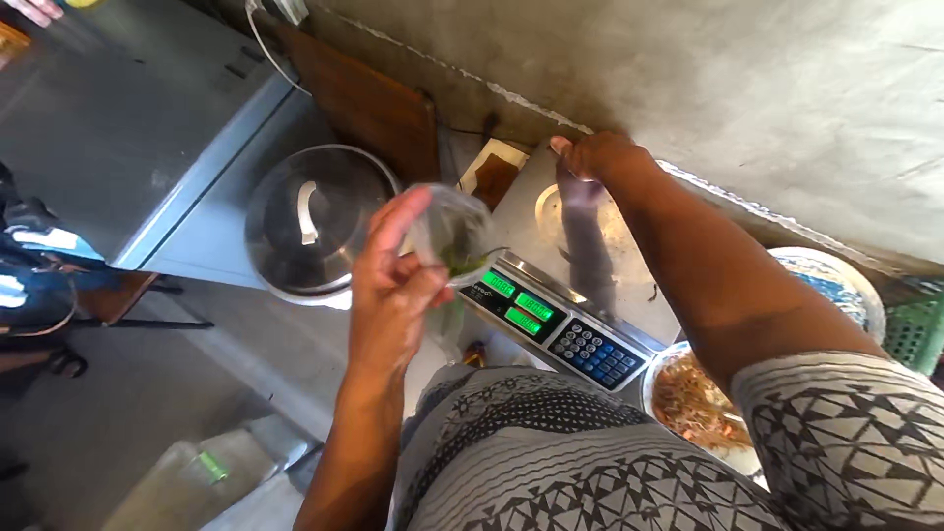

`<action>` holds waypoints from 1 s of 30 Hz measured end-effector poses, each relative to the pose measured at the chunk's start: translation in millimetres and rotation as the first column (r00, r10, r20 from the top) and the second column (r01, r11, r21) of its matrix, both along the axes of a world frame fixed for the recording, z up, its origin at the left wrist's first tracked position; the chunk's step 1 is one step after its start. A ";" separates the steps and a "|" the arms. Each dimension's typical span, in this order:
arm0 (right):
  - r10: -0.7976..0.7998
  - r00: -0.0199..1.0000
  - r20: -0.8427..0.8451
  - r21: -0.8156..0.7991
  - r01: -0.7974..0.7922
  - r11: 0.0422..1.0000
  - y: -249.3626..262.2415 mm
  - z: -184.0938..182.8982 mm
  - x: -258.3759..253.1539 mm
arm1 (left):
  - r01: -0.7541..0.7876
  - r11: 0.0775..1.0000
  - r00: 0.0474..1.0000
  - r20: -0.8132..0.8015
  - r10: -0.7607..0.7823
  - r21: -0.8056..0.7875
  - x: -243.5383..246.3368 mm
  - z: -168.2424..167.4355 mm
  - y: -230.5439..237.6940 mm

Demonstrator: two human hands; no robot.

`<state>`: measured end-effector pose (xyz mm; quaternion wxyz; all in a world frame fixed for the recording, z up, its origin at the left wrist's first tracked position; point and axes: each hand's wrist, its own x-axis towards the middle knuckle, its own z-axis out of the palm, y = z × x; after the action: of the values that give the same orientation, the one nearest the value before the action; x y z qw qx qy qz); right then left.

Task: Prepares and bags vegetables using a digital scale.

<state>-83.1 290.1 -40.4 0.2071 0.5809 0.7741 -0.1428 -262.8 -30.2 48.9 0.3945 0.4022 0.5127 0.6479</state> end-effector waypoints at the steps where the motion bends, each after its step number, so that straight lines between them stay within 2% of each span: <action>1: 0.002 1.000 0.008 0.008 -0.002 1.000 -1.3 0.2 0.3 | 0.057 0.998 0.998 -0.030 -0.057 -0.013 3.2 4.2 7.8; 3: 0.000 1.000 0.004 0.027 0.000 1.000 -2.9 0.0 4.8 | 0.142 0.989 0.985 -0.096 -0.146 -0.039 11.5 12.5 27.0; 6: 0.062 0.998 0.002 0.051 -0.062 0.997 -13.8 9.5 14.6 | 0.254 0.967 0.947 -0.205 -0.247 0.008 28.1 23.9 53.7; 8: -0.003 0.996 -0.086 0.062 0.009 0.998 -28.9 22.9 26.7 | 0.283 0.956 0.896 -0.378 -0.235 0.074 38.7 24.4 67.8; 10: -0.007 0.983 -0.181 0.183 0.040 0.982 -25.2 1.5 51.5 | 0.283 0.948 0.806 -0.572 -0.154 0.143 45.6 10.6 80.0; 12: -0.042 0.965 -0.259 0.261 0.112 0.959 -22.5 -13.1 68.3 | 0.274 0.951 0.751 -0.649 -0.121 0.140 50.8 -12.0 89.5; 15: 0.015 0.895 -0.447 0.383 0.176 0.907 -33.8 -13.3 87.0 | 0.241 0.971 0.751 -0.636 -0.179 0.011 57.7 -44.0 95.4; 18: 0.128 0.731 -0.670 0.493 0.309 0.813 -51.2 -7.0 107.4 | 0.235 0.968 0.793 -0.560 -0.241 -0.085 63.9 -48.0 95.8; 23: 0.309 0.494 -0.812 0.547 0.465 0.696 -106.6 49.5 147.4 | 0.221 0.975 0.862 -0.462 -0.207 -0.024 66.5 -47.3 116.4; 27: 0.440 0.375 -0.816 0.570 0.399 0.718 -177.3 95.2 143.7 | 0.209 0.978 0.907 -0.369 -0.204 -0.027 68.7 -40.6 123.8; 30: 0.523 0.430 -0.736 0.647 0.220 0.730 -188.8 89.2 112.2 | 0.229 0.972 0.905 -0.358 -0.231 -0.049 73.0 -35.1 123.2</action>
<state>29.0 101.3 48.8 -0.4387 0.3679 0.8110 -0.1202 -189.9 93.0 13.8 0.3685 0.5706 0.5274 0.5103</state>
